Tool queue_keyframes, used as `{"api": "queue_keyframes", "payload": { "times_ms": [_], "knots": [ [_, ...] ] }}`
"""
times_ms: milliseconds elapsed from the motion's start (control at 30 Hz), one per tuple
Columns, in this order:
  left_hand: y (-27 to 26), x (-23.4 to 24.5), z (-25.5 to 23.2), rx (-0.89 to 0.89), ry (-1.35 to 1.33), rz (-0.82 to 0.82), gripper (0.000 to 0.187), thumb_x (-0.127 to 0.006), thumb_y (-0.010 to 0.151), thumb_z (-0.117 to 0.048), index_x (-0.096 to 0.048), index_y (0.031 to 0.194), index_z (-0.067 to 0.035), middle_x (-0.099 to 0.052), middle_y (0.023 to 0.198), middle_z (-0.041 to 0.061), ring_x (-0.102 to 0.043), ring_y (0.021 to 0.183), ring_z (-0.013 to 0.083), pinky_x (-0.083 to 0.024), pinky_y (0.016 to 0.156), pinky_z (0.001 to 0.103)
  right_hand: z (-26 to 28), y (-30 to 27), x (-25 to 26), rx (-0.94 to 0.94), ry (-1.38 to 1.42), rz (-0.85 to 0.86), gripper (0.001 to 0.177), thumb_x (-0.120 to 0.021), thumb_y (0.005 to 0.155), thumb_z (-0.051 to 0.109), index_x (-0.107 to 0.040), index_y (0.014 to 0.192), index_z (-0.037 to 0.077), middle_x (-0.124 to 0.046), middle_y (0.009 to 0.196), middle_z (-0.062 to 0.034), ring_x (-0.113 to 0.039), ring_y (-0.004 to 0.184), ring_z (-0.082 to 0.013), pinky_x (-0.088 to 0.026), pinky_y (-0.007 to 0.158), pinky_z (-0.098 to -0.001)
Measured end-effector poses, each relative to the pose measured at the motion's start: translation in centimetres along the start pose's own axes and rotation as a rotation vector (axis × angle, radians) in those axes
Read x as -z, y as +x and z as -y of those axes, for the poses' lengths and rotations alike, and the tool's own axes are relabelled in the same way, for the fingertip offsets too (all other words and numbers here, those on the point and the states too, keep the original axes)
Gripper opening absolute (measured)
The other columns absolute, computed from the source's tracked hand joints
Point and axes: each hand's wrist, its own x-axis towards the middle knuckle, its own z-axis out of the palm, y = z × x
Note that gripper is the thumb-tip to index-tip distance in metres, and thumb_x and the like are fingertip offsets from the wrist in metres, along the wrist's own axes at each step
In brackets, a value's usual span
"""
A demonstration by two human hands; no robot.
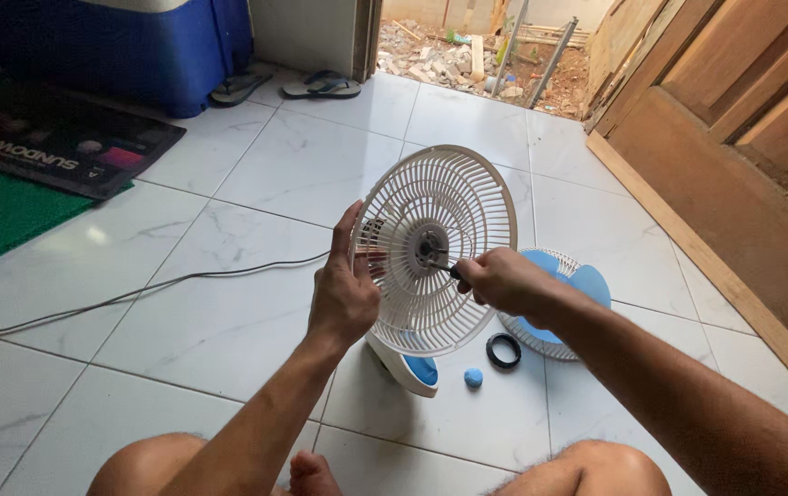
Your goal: The person sits on the floor and disassembles a small electric desk fan. They remove the front grille, unscrew the blue blade cap, take off the blades, detach the rear grille and motor housing cover, and use a screwdriver on the motor housing parts.
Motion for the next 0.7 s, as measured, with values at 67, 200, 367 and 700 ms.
{"api": "queue_keyframes", "payload": {
  "times_ms": [67, 200, 367, 700],
  "knots": [
    [0.3, -0.1, -0.2, 0.014, 0.0, -0.003, 0.062, -0.04, 0.104, -0.01, -0.015, 0.158, -0.027, -0.078, 0.106, 0.019, -0.081, 0.078, 0.0324, -0.069, 0.071, 0.044, 0.3, -0.3, -0.6, 0.172, -0.301, -0.128, 0.046, -0.048, 0.105, 0.037, -0.077, 0.095, 0.003, -0.065, 0.072, -0.0096, -0.061, 0.065, -0.0254, -0.05, 0.066, -0.0452],
    [0.9, 0.0, 0.0, 0.006, -0.048, -0.022, 0.063, -0.039, 0.102, -0.007, -0.015, 0.157, -0.026, -0.068, 0.127, 0.02, -0.077, 0.096, 0.036, -0.069, 0.08, 0.047, 1.4, -1.7, -1.1, 0.245, -0.58, -0.24, 0.037, -0.047, 0.103, 0.038, -0.072, 0.102, 0.011, -0.072, 0.076, -0.0158, -0.07, 0.07, -0.0346, -0.055, 0.069, -0.0517],
    [0.8, 0.9, 1.0, -0.096, -0.02, -0.058, 0.065, -0.04, 0.102, -0.003, -0.015, 0.158, -0.024, -0.053, 0.15, 0.021, -0.064, 0.122, 0.0427, -0.057, 0.102, 0.052, 2.6, -2.5, -1.1, 0.326, -0.778, -0.213, 0.025, -0.052, 0.104, 0.032, -0.064, 0.109, 0.011, -0.072, 0.068, -0.009, -0.069, 0.053, -0.0242, -0.05, 0.046, -0.0414],
    [0.1, -0.3, 0.5, -0.006, -0.034, -0.035, 0.065, -0.039, 0.102, -0.004, -0.014, 0.158, -0.026, -0.065, 0.135, 0.02, -0.075, 0.105, 0.0381, -0.066, 0.09, 0.049, 1.4, -2.8, -1.6, 0.896, -1.15, -0.464, 0.02, -0.067, 0.089, 0.01, -0.063, 0.108, 0.007, -0.071, 0.086, -0.0117, -0.071, 0.06, -0.0207, -0.056, 0.042, -0.0328]
  ]
}}
